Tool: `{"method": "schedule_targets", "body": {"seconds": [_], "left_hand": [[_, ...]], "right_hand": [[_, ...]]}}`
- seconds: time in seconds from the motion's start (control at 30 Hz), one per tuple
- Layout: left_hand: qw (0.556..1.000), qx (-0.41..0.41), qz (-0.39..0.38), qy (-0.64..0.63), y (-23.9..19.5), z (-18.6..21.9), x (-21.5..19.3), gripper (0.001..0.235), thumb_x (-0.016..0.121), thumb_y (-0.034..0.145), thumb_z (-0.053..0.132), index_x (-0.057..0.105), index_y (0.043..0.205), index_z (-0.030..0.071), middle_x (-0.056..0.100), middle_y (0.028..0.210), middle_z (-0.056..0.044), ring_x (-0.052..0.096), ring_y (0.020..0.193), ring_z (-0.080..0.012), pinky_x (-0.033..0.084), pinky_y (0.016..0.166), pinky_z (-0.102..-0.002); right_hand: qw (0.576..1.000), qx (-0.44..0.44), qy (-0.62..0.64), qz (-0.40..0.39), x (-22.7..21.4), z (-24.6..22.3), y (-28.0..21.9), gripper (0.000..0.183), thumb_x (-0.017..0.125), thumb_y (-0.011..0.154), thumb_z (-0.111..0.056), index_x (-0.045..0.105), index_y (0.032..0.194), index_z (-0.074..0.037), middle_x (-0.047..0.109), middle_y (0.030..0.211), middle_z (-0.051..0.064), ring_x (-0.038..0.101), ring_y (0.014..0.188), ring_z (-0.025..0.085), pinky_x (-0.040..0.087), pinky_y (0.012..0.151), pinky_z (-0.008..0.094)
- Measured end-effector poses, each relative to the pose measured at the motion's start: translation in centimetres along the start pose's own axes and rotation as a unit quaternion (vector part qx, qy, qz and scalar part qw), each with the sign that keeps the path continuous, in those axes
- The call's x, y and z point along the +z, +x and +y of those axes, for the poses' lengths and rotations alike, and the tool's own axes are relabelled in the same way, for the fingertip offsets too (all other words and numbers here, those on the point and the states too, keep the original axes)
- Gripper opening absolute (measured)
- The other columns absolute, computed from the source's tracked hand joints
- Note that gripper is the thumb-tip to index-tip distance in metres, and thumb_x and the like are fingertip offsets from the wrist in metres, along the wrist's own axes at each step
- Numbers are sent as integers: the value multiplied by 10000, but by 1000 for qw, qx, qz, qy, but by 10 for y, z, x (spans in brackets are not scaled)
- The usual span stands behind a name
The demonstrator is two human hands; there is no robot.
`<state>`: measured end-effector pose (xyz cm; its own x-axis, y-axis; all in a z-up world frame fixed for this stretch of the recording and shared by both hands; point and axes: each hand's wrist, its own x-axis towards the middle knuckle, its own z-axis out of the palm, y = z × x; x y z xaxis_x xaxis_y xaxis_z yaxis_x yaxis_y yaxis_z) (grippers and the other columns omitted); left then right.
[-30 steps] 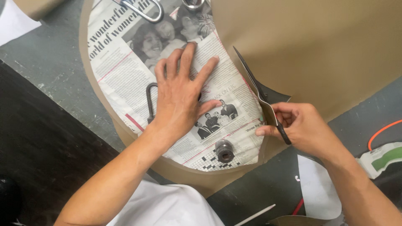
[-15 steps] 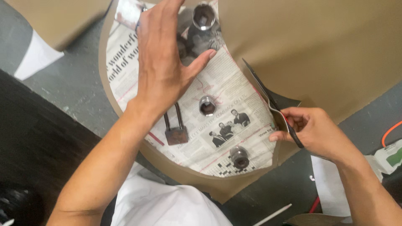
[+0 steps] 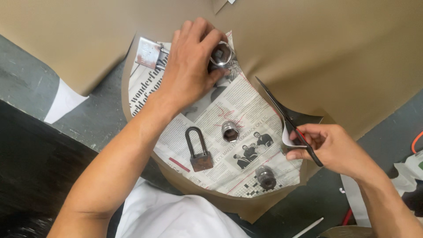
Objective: The person places a newspaper template on a large sheet of cardboard and secures it with a padlock and metal weights. They then use scissors to cut the cardboard along the template's outline, completing the cut shape by the end of the clip.
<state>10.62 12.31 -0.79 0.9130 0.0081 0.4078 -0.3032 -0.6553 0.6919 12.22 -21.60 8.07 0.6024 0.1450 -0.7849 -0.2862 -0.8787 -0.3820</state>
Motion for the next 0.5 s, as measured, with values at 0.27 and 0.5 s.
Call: {"method": "schedule_targets", "body": {"seconds": [0.27, 0.5], "left_hand": [[1000, -11, -1, -20, 3, -1, -2, 612, 958, 676, 153, 650, 1201, 92, 552, 1151, -72, 518, 1095, -300, 402, 932, -440], [999, -20, -23, -25, 6, -2, -4, 591, 949, 668, 148, 659, 1180, 100, 552, 1131, -71, 517, 1081, -301, 401, 915, -439]], "right_hand": [[1000, 5, 15, 5, 9, -11, -4, 420, 936, 614, -207, 791, 968, -34, 538, 612, -35, 473, 601, 80, 390, 551, 264], [1000, 11, 25, 5, 15, -11, -4, 437, 934, 616, -210, 791, 985, -26, 525, 618, -30, 459, 603, 79, 381, 551, 259]]}}
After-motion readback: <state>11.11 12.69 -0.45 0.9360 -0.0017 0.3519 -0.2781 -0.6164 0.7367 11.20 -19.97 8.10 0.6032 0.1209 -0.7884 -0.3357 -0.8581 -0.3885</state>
